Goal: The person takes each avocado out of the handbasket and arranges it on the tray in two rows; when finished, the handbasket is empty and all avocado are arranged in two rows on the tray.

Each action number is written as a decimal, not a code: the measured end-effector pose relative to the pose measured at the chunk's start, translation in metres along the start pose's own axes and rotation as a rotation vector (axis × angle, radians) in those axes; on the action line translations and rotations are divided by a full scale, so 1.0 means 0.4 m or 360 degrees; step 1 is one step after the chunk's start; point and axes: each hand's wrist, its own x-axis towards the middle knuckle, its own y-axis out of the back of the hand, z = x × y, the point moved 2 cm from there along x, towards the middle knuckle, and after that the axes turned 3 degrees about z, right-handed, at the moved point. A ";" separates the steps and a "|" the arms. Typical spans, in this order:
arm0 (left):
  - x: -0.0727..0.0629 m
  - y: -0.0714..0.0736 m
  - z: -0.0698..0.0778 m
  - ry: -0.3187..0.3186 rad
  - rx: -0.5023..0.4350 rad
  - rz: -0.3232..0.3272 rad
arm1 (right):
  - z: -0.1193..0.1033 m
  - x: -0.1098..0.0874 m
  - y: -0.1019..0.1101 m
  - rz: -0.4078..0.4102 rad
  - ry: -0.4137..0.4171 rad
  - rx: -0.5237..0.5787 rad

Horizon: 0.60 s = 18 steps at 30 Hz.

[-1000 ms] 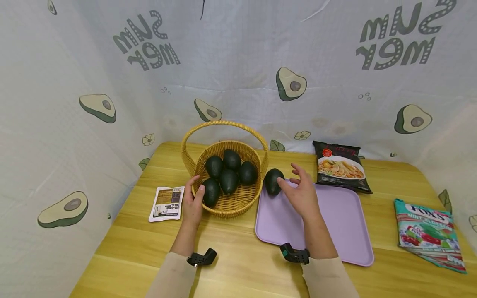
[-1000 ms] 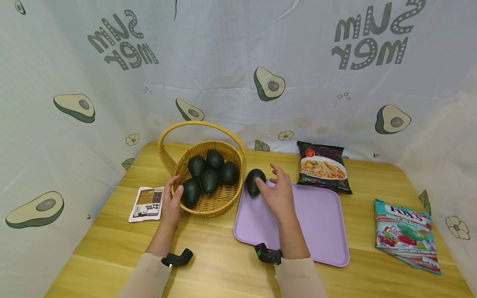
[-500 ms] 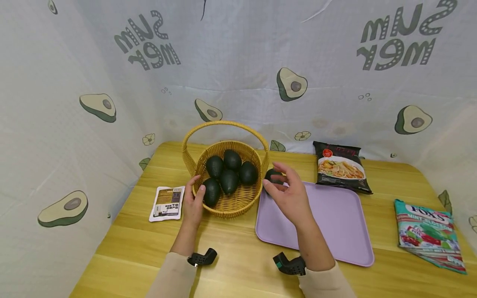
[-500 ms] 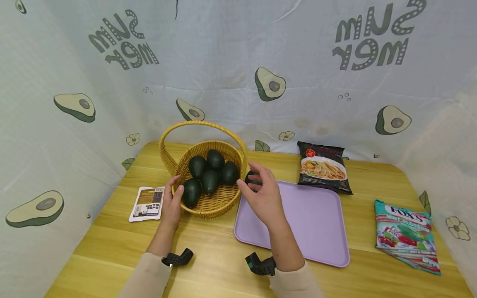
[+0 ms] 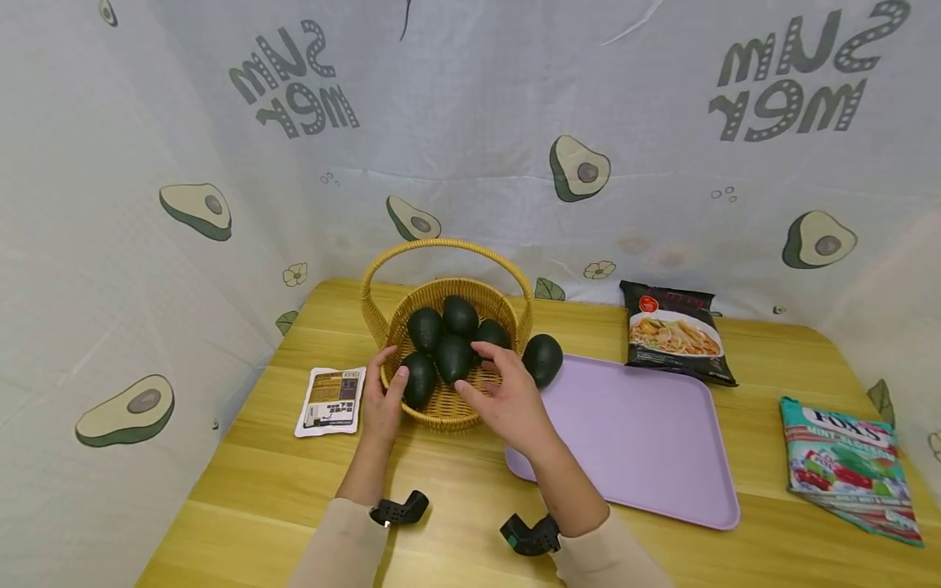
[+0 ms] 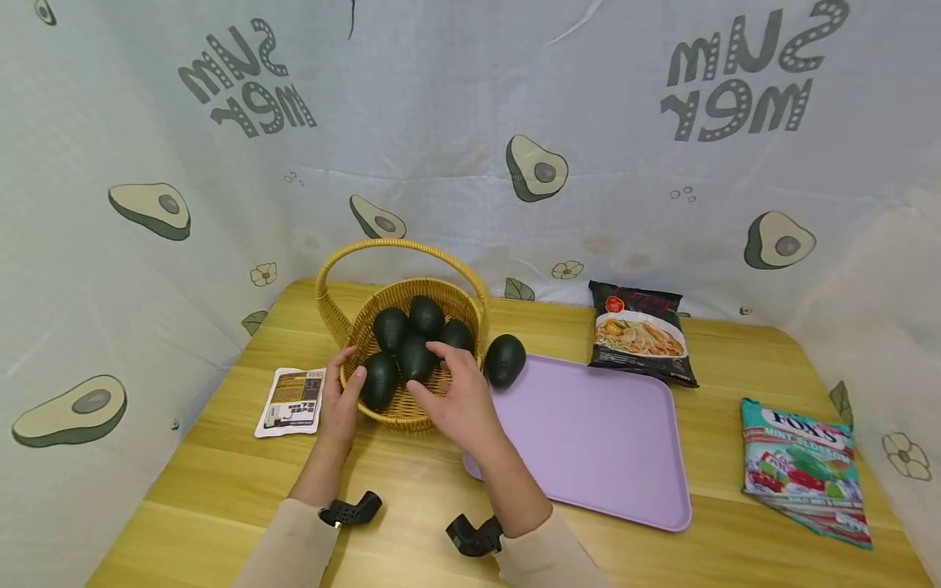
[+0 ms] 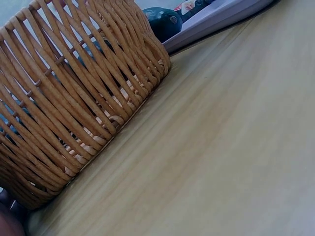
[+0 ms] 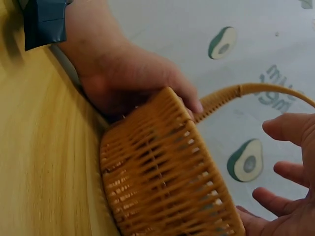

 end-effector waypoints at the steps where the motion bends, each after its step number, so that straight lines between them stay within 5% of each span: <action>1: 0.000 0.000 0.000 -0.0005 0.0002 0.0001 | -0.002 0.005 -0.009 -0.0005 0.0001 -0.0041; 8: -0.001 -0.002 0.001 0.0000 0.0002 -0.0022 | -0.019 0.045 -0.049 -0.0035 -0.0075 -0.0396; 18: 0.002 0.000 -0.004 0.0002 -0.0014 -0.0021 | -0.010 0.101 -0.075 -0.0124 -0.0200 -0.0474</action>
